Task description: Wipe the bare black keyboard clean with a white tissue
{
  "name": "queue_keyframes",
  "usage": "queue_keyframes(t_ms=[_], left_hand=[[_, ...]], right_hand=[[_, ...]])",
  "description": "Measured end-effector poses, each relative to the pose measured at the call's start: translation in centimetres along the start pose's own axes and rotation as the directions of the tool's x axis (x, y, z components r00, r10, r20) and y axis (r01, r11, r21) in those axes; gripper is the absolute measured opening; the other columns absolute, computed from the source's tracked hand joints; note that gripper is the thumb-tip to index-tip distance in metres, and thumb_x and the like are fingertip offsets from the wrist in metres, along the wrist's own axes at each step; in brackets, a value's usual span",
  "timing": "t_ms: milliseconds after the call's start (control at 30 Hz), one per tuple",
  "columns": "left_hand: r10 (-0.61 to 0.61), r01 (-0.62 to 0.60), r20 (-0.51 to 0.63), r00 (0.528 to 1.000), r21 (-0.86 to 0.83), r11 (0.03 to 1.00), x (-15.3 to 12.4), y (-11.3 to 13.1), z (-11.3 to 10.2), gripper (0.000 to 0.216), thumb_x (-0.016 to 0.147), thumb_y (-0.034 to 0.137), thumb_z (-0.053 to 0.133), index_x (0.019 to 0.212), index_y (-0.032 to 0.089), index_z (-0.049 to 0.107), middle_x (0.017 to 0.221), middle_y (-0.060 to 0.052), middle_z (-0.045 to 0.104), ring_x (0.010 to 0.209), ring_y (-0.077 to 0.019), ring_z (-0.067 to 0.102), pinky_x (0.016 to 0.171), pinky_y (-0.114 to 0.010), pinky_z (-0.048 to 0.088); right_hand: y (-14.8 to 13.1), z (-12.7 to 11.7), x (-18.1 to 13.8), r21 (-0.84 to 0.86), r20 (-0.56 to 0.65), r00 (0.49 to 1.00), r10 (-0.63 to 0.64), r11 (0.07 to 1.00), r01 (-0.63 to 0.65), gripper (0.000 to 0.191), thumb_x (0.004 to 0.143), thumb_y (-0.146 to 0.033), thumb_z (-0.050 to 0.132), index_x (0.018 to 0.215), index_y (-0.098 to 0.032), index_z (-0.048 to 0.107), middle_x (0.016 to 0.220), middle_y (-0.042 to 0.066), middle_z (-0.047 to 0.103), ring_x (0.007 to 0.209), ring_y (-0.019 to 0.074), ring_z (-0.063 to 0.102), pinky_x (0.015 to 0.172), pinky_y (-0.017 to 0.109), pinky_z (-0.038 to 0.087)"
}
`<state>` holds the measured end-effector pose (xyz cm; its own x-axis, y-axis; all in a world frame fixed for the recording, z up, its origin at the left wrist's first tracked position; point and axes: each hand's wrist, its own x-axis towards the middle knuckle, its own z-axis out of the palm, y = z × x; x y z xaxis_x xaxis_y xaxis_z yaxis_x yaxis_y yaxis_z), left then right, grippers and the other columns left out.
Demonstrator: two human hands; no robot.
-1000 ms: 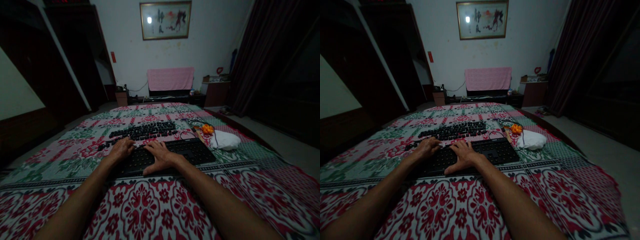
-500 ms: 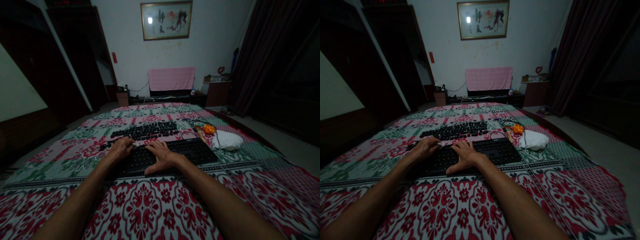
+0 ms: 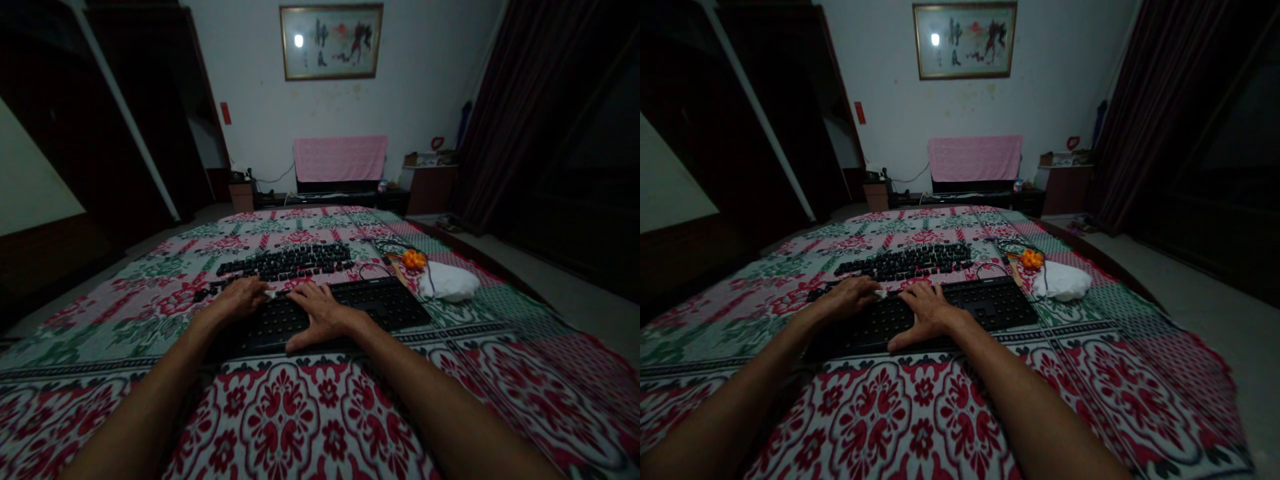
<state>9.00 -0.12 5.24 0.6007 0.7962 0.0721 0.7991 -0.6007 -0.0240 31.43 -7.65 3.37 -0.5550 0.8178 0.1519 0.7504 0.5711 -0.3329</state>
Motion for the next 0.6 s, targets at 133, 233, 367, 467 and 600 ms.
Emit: queue_keyframes(t_ms=[133, 233, 367, 467, 600], left_hand=[[-0.093, 0.093, 0.002, 0.996, 0.014, 0.996, -0.5, -0.3, -0.1, 0.026, 0.082, 0.028, 0.042, 0.095, 0.021, 0.064, 0.091, -0.007, 0.064, 0.085, -0.0196, 0.058, 0.074, -0.028, 0.042], [-0.097, 0.096, -0.082, 0.992, -0.017, 0.995, -0.6, 0.4, 0.2, 0.029, 0.084, 0.031, 0.041, 0.101, 0.020, 0.063, 0.093, -0.007, 0.061, 0.086, -0.0196, 0.057, 0.076, -0.028, 0.042], [-0.080, 0.078, -0.143, 0.987, -0.018, 0.997, -0.1, 1.1, 1.1, 0.030, 0.085, 0.031, 0.042, 0.106, 0.021, 0.061, 0.093, -0.007, 0.058, 0.087, -0.0184, 0.056, 0.077, -0.027, 0.041], [-0.061, 0.064, -0.147, 0.987, 0.012, 0.998, 0.2, 1.1, 1.4, 0.030, 0.085, 0.030, 0.041, 0.105, 0.021, 0.061, 0.093, -0.007, 0.057, 0.086, -0.0181, 0.055, 0.077, -0.026, 0.041], [-0.015, 0.017, -0.061, 0.998, 0.031, 0.999, 0.2, 1.1, 0.8, 0.028, 0.084, 0.026, 0.040, 0.099, 0.020, 0.062, 0.087, -0.007, 0.057, 0.079, -0.0184, 0.056, 0.070, -0.027, 0.041]], right_hand=[[-0.2, -0.2, 0.0, -0.011, 0.007, 1.000, 0.001, 1.000, -0.001, 0.097, 0.056, -0.073, 0.058, 0.134, -0.020, 0.036, 0.135, 0.012, 0.036, 0.126, 0.0316, 0.025, 0.106, 0.053, 0.011], [-0.3, -0.2, 0.0, -0.019, -0.001, 1.000, -0.010, 1.000, 0.010, 0.095, 0.057, -0.072, 0.058, 0.134, -0.020, 0.036, 0.134, 0.012, 0.037, 0.125, 0.0312, 0.027, 0.105, 0.052, 0.013], [-0.2, -0.1, 0.0, -0.022, -0.003, 1.000, -0.007, 1.000, 0.007, 0.095, 0.058, -0.072, 0.058, 0.134, -0.020, 0.036, 0.134, 0.012, 0.036, 0.124, 0.0315, 0.027, 0.105, 0.051, 0.014], [-0.2, -0.2, -0.1, -0.011, 0.000, 1.000, -0.010, 1.000, 0.010, 0.097, 0.058, -0.074, 0.056, 0.135, -0.019, 0.035, 0.135, 0.012, 0.036, 0.125, 0.0320, 0.026, 0.105, 0.051, 0.013], [-0.1, -0.2, -0.1, 0.002, -0.002, 1.000, -0.020, 1.000, 0.020, 0.098, 0.057, -0.075, 0.055, 0.135, -0.019, 0.035, 0.134, 0.012, 0.036, 0.125, 0.0314, 0.025, 0.106, 0.052, 0.012]])
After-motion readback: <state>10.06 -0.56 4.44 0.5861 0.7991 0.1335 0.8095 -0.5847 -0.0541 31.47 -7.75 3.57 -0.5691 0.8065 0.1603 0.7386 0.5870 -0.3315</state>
